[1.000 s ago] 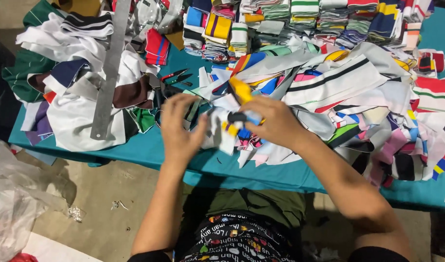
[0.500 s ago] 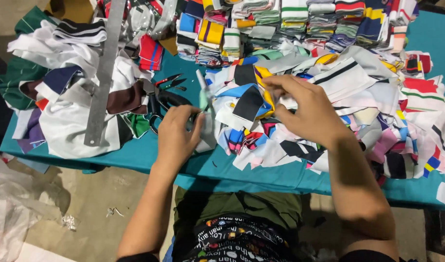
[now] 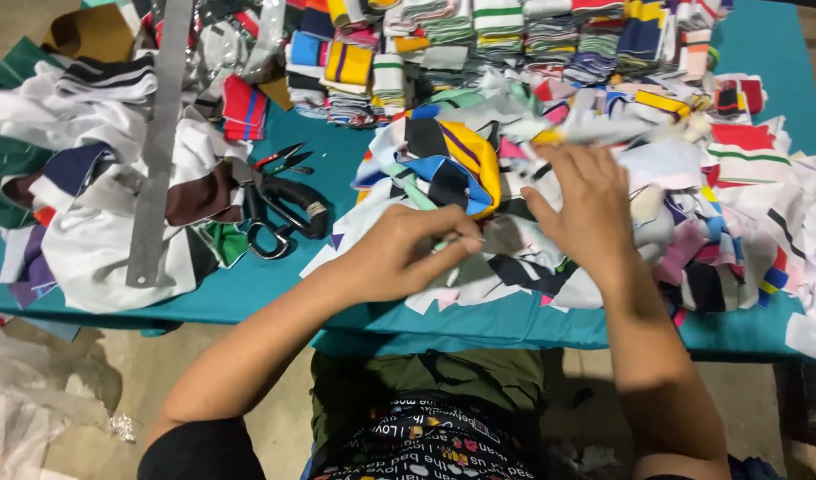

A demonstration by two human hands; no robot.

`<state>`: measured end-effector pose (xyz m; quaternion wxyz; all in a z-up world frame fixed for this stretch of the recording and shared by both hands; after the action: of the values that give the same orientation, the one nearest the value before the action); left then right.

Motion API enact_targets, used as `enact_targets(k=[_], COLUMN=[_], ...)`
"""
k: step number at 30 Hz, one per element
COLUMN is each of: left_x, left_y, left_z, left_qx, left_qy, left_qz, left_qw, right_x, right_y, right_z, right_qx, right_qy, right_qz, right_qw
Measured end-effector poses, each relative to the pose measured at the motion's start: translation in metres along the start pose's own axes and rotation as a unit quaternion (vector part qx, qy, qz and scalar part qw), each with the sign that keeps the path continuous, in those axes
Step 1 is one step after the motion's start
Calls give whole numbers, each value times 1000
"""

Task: The person sits at a table covered with colorful fabric pieces and folds a light green fabric strip by hand. They then pick up a pink fabric strip and fold it in a similar manner, placing the finished pieces aside.

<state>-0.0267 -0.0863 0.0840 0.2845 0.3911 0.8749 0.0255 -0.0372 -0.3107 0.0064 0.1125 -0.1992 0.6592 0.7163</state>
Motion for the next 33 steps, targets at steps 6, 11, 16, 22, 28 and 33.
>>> enact_targets(k=[6,11,16,22,28,33], left_x=[-30,-44,-41,-23,-14,-15], left_y=[-19,-9,14,44,51,62], left_z=[-4,37,79,104,95,105], left_qx=[77,49,38,-28,-171,-151], left_qy=[-44,-46,-19,-25,-71,-55], left_qz=[8,-8,-44,-172,-175,-235], left_qw=[996,998,998,984,967,959], right_x=[9,-7,-25,-66,-93,-83], right_y=[9,68,98,63,4,-45], right_z=[13,42,60,64,60,55], right_qx=[-87,-188,-258,-454,-469,-553], right_qy=[-3,-88,13,8,-87,-88], right_qz=[16,231,15,-21,45,13], right_qw=[996,951,966,891,878,828])
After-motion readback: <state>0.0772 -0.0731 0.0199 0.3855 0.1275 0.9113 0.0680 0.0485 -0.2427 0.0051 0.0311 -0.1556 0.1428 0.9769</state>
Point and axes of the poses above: each hand's wrist, its own x-axis away from the middle knuckle, its own y-axis out of the back of the hand, z = x × y, the point moved 8 cm from there along -x, towards the middle knuckle
